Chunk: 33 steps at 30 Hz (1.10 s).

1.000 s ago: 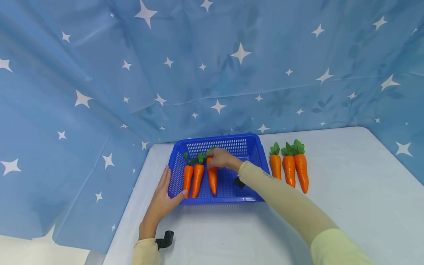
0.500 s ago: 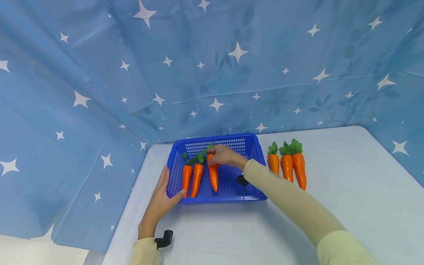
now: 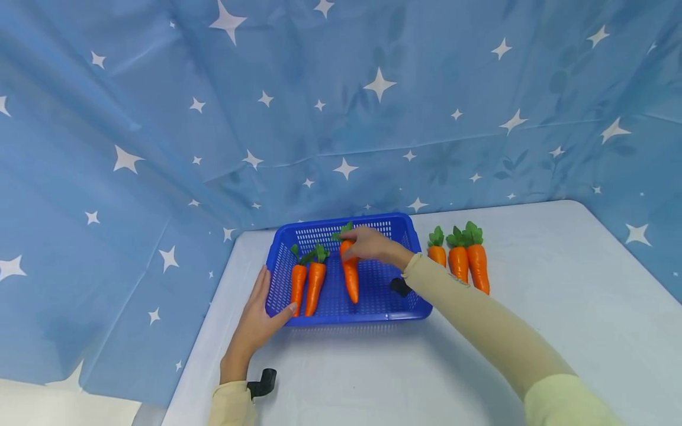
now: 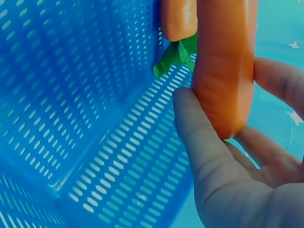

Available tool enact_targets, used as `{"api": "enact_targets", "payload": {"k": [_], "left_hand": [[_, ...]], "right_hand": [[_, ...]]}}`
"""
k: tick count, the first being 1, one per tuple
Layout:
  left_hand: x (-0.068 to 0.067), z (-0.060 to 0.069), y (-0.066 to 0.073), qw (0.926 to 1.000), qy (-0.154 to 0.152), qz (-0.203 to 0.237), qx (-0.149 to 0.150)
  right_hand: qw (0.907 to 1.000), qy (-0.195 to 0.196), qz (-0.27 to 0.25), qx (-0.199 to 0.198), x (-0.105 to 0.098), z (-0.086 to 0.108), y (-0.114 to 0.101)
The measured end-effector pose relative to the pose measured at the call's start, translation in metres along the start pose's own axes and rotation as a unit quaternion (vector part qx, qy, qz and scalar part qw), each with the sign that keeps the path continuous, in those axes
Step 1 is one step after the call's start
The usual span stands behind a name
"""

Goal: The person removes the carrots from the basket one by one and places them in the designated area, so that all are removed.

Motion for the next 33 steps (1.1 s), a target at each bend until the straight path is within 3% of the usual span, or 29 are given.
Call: {"api": "enact_targets", "payload": {"k": [19,33], "left_hand": [[0.001,0.000,-0.001,1.0000,0.002,0.003,0.000],[0.001,-0.001,-0.001,1.0000,0.003,-0.003,0.002]], "right_hand": [[0.9993,0.003,-0.037,-0.001,-0.027,0.017,0.003],[0.9996,0.027,-0.009,-0.005,-0.066,0.036,0.015]]}}
Point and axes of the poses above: each hand's wrist, its own z-axis away from the middle knuckle, its own x-axis out of the palm, y = z × x, the point moved 4 cm from there along -z, towards the middle knuckle, and after that the axes turned 5 degrees about y, right-handed, at the moved point
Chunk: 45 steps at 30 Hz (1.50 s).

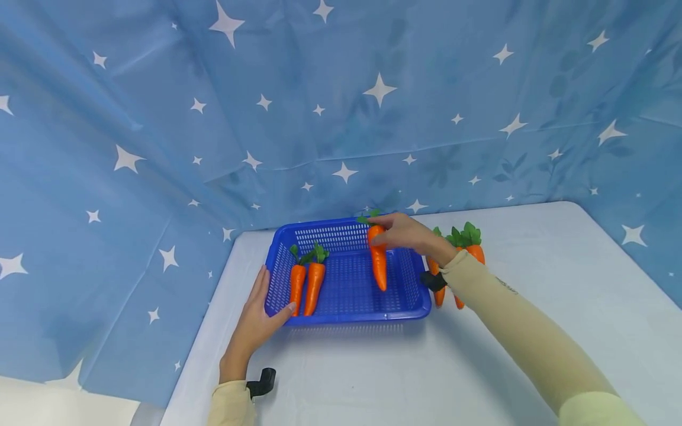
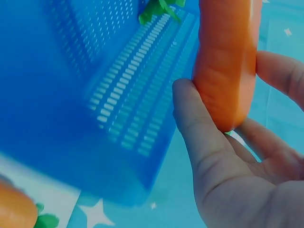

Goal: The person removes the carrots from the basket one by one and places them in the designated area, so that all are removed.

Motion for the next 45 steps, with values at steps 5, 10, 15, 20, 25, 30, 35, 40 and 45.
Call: {"api": "enact_targets", "payload": {"k": [5,10,15,20,25,30,35,40,45], "left_hand": [[0.001,0.001,-0.002,0.9999,-0.002,0.010,0.001],[0.000,0.001,-0.002,0.9999,-0.003,0.009,0.007],[-0.001,0.001,-0.003,0.9999,0.000,0.005,0.015],[-0.001,0.001,-0.002,0.9999,0.000,0.005,0.012],[-0.001,0.000,-0.003,0.9999,0.000,0.004,0.015],[0.000,0.001,-0.004,1.0000,0.000,0.003,0.009],[0.000,0.001,-0.003,1.0000,-0.003,0.005,0.007],[-0.001,0.001,-0.003,1.0000,-0.004,0.003,0.005],[-0.001,0.001,-0.002,0.9999,-0.002,0.004,0.011]], "right_hand": [[0.9999,0.002,-0.014,-0.001,-0.017,0.007,0.012],[0.9999,0.007,-0.013,-0.003,-0.034,0.018,0.021],[0.9998,0.019,-0.002,-0.004,-0.046,0.029,0.026],[0.9998,0.018,-0.005,0.002,-0.053,0.039,0.031],[0.9995,0.029,0.007,-0.003,-0.062,0.045,0.037],[0.9988,0.038,0.031,0.004,-0.071,0.051,0.045],[0.9980,0.047,0.041,0.009,-0.082,0.059,0.054],[0.9981,0.054,0.031,0.002,-0.092,0.068,0.061],[0.9979,0.058,0.027,0.007,-0.104,0.075,0.069]]}}
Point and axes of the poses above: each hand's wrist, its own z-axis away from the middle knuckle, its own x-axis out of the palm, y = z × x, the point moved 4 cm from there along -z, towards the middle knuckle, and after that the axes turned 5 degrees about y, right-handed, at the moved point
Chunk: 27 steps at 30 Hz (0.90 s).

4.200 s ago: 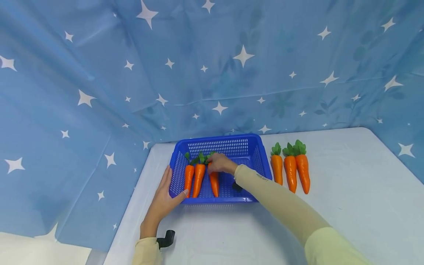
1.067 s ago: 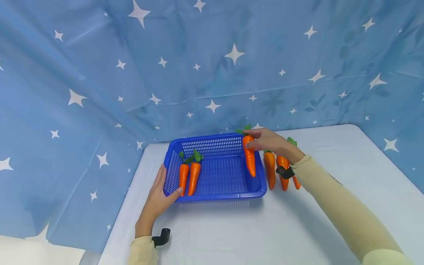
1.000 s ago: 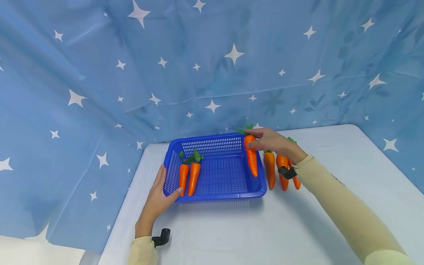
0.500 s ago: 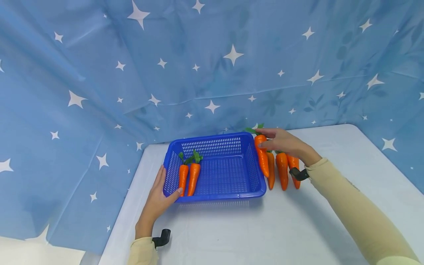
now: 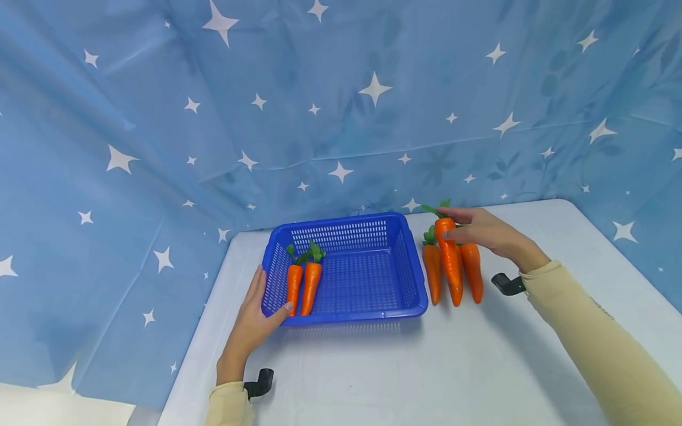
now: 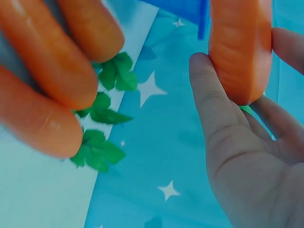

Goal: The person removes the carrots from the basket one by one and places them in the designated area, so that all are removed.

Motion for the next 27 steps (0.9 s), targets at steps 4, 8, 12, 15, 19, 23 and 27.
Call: {"api": "enact_targets", "payload": {"k": [4,8,12,15,19,23,27], "left_hand": [[0.000,0.001,0.000,1.0000,0.001,0.003,0.004],[0.001,0.001,0.000,1.0000,0.001,0.005,0.004],[0.002,0.000,-0.001,1.0000,0.002,0.007,0.007],[0.002,0.000,-0.001,0.9999,0.002,0.009,0.009],[0.002,0.000,-0.002,0.9999,0.003,0.009,0.008],[0.001,0.001,-0.002,1.0000,0.004,0.005,0.007],[0.000,0.001,-0.002,1.0000,0.004,0.001,0.007]], "right_hand": [[0.9999,0.003,0.010,0.000,-0.008,0.003,0.006],[0.9998,0.007,0.018,0.001,-0.016,0.006,0.013],[0.9996,0.011,0.027,0.005,-0.023,0.011,0.020],[0.9994,0.014,0.030,0.011,-0.029,0.015,0.027],[0.9990,0.015,0.037,0.020,-0.036,0.018,0.038],[0.9984,0.013,0.048,0.027,-0.040,0.020,0.049],[0.9981,0.012,0.053,0.028,-0.042,0.024,0.056]]}}
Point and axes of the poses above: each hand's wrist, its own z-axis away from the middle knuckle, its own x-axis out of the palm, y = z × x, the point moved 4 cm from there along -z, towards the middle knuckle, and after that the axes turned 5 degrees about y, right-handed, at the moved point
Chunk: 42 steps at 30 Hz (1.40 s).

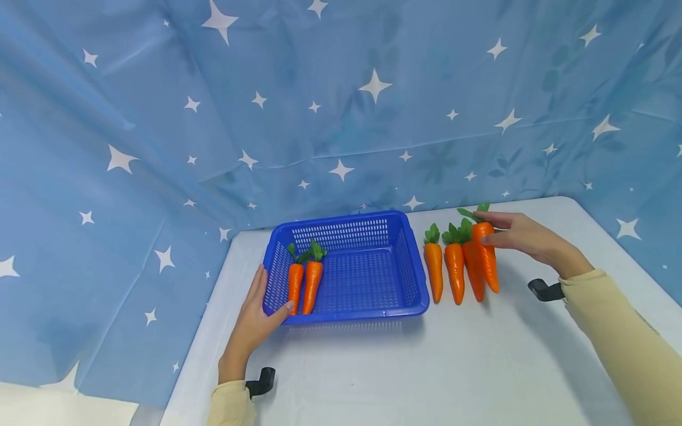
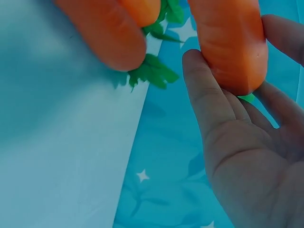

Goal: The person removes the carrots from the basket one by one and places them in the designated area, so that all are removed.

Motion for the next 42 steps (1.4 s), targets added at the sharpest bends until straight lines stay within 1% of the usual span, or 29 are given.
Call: {"api": "enact_targets", "payload": {"k": [5,12,20,26,31,35,42], "left_hand": [[-0.001,-0.001,0.001,1.0000,0.002,-0.006,0.001],[0.000,0.000,0.001,1.0000,0.001,0.000,0.002],[-0.002,0.000,0.002,1.0000,0.001,0.000,0.002],[0.000,0.000,0.002,1.0000,0.000,0.000,-0.004],[0.000,0.001,0.002,1.0000,0.002,-0.001,-0.007],[-0.001,0.000,0.002,1.0000,0.003,-0.003,-0.007],[0.000,0.000,0.002,0.9999,0.004,0.001,-0.012]], "right_hand": [[1.0000,0.005,0.007,0.002,-0.003,0.003,0.010],[0.9997,0.006,0.008,0.023,-0.003,0.007,0.027],[0.9991,0.012,0.030,0.028,0.000,0.006,0.042],[0.9967,0.020,0.064,0.047,0.001,0.003,0.056],[0.9944,0.027,0.083,0.059,0.005,-0.003,0.061],[0.9936,0.028,0.088,0.065,0.009,-0.008,0.063],[0.9923,0.041,0.095,0.068,0.017,-0.011,0.060]]}}
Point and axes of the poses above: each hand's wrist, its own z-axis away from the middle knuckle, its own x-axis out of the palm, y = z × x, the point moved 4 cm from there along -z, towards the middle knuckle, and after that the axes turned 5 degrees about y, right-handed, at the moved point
